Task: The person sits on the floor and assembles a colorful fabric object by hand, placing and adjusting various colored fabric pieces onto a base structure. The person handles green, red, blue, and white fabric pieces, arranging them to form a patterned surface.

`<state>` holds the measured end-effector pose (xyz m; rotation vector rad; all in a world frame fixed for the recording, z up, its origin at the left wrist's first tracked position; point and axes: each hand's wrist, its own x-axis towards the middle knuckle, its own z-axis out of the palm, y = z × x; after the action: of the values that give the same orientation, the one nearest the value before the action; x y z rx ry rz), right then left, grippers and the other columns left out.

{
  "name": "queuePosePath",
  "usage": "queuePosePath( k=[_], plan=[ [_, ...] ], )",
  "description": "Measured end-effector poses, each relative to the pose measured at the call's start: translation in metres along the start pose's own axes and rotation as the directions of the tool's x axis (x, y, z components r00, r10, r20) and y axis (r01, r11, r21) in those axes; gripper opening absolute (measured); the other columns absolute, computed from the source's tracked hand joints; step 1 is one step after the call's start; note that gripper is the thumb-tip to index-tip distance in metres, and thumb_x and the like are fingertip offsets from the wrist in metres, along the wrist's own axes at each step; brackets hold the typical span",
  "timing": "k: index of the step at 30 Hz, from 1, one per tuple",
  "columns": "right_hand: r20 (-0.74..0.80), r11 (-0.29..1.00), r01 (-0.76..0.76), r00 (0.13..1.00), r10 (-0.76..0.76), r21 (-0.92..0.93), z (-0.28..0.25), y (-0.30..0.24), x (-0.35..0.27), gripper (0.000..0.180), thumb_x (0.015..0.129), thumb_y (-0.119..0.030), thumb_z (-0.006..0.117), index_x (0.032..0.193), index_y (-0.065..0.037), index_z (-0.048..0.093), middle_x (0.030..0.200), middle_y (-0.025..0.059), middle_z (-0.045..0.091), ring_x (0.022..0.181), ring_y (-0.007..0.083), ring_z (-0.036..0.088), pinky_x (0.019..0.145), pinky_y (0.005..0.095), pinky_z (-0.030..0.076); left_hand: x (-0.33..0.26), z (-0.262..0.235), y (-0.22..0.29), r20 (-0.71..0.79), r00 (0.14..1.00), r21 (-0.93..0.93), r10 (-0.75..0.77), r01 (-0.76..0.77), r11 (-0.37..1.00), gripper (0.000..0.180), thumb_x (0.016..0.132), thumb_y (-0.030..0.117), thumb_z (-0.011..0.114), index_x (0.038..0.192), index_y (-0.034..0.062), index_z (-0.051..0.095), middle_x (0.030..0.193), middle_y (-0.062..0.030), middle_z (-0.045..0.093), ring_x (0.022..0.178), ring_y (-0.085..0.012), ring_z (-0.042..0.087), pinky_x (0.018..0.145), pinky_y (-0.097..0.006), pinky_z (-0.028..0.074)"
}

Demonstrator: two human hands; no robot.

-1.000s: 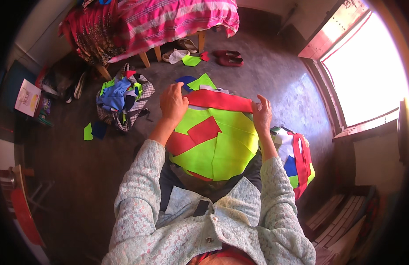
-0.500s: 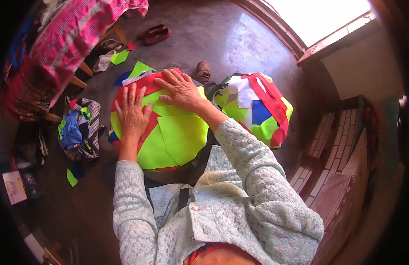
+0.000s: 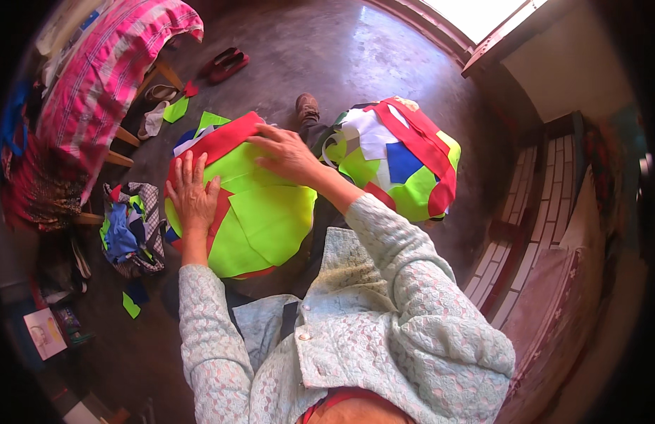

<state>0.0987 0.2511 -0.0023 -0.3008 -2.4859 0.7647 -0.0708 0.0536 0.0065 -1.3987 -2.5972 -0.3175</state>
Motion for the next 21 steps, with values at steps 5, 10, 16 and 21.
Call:
queuePosePath(
  k=[5,10,16,21],
  plan=[
    [-0.316,0.983,-0.159,0.941,0.121,-0.095,-0.066,0.039,-0.088,0.039,0.077,-0.006,0.072,0.115,-0.010,0.064,0.125,0.0127,0.060,0.111,0.0326,0.059,0.093,0.0402,0.045,0.000,0.001,0.001,-0.030,0.999,0.024,0.026,-0.025,0.999,0.055,0.091,0.042,0.054,0.143,0.0284,0.041,0.155,-0.0014,0.030,0.145,-0.0266,0.023,0.111,-0.064,0.020],
    [-0.473,0.735,-0.561,0.801,0.366,-0.381,-0.127,0.112,-0.183,0.044,0.075,-0.013,0.074,0.117,-0.011,0.063,0.127,0.0125,0.059,0.117,0.0305,0.056,0.096,0.0429,0.043,-0.001,0.002,0.000,-0.026,0.999,0.038,0.030,-0.029,0.999,0.055,0.091,0.042,0.053,0.143,0.0276,0.041,0.155,-0.0021,0.030,0.145,-0.0274,0.024,0.111,-0.063,0.021],
    [-0.467,0.460,-0.695,0.716,0.519,-0.553,-0.152,0.148,-0.222,0.049,0.075,-0.029,0.076,0.119,-0.013,0.063,0.123,0.0083,0.061,0.115,0.0267,0.057,0.091,0.0449,0.044,-0.001,0.002,-0.001,-0.028,0.999,0.041,0.039,-0.037,0.998,0.054,0.092,0.042,0.053,0.143,0.0272,0.041,0.155,-0.0027,0.030,0.145,-0.0276,0.024,0.111,-0.063,0.021],
    [-0.423,0.373,-0.655,0.730,0.538,-0.657,-0.151,0.145,-0.205,0.035,0.076,-0.032,0.074,0.105,-0.014,0.065,0.106,0.0034,0.066,0.103,0.0230,0.061,0.083,0.0427,0.045,-0.002,0.003,-0.004,-0.041,0.998,0.058,0.050,-0.047,0.997,0.055,0.092,0.041,0.053,0.143,0.0276,0.041,0.155,-0.0024,0.031,0.145,-0.0273,0.025,0.110,-0.063,0.022]
  ],
)
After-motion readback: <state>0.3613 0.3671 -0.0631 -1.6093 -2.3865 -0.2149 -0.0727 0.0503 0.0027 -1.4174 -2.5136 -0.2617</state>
